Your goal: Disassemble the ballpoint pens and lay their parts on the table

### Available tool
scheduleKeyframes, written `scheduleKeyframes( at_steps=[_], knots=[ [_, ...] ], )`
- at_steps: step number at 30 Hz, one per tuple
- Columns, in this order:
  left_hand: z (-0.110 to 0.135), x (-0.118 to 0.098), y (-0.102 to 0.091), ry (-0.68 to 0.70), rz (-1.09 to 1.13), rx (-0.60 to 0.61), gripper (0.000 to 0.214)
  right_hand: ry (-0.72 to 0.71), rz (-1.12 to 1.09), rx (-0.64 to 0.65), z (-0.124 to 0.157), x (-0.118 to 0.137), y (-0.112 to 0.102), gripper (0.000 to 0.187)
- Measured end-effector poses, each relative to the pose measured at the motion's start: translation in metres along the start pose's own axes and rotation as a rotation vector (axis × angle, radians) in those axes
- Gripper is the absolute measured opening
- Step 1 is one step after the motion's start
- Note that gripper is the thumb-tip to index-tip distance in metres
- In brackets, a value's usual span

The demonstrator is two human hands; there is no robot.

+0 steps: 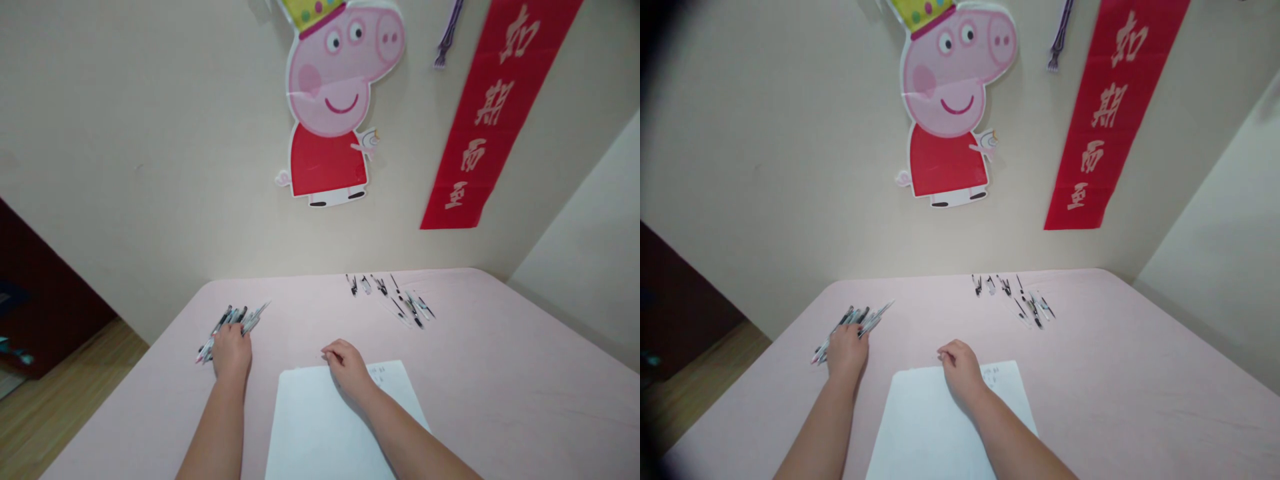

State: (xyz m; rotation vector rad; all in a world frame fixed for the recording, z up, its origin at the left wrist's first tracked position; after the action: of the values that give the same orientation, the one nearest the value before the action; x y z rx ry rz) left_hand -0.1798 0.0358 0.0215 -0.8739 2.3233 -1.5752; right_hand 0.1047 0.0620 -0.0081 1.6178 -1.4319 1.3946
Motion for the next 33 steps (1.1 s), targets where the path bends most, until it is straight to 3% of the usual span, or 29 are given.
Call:
scheduleKeyframes(
  at_steps=[7,11,14,17,20,24,28,33],
  knots=[
    [-0.001,0.001,0.0,0.014,0.024,-0.027,0.027,0.006,-0.008,-0.001,0.0,-0.001,0.0,0.023],
    [-0.002,0.0,-0.01,0.044,0.084,-0.109,0.028,-0.003,-0.027,-0.012,0.0,-0.002,0.0,0.024],
    [-0.001,-0.014,-0.021,0.104,0.138,-0.143,0.028,-0.003,-0.065,-0.04,-0.001,-0.004,-0.001,0.025],
    [0.006,-0.044,-0.034,0.232,0.243,-0.128,0.025,0.014,-0.112,-0.085,-0.002,-0.008,-0.003,0.024],
    [0.02,-0.084,-0.044,0.428,0.59,0.017,0.021,0.049,-0.214,-0.155,-0.003,-0.014,-0.006,0.022],
    [0.044,-0.125,-0.053,0.596,0.822,0.162,0.019,0.171,-0.477,-0.253,-0.005,-0.018,-0.01,0.035],
    [0.063,-0.143,-0.051,0.597,0.893,0.267,0.017,0.282,-0.636,-0.325,-0.007,-0.014,-0.017,0.037],
    [0.072,-0.149,-0.047,0.583,0.899,0.345,0.011,0.341,-0.672,-0.323,-0.008,-0.014,-0.02,0.04]
  ],
)
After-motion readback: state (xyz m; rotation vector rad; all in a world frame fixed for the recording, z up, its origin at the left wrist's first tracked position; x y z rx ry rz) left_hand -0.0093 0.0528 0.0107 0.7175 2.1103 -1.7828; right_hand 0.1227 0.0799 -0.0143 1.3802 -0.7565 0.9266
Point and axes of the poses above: each hand's wrist, its own z-axis away from the middle knuckle, its own y-axis out of the palm, x = y × z, the point moved 5 cm from there along -z, towards the middle knuckle, and after that the axes turned 14 degrees about -z, right-handed, at the moved point
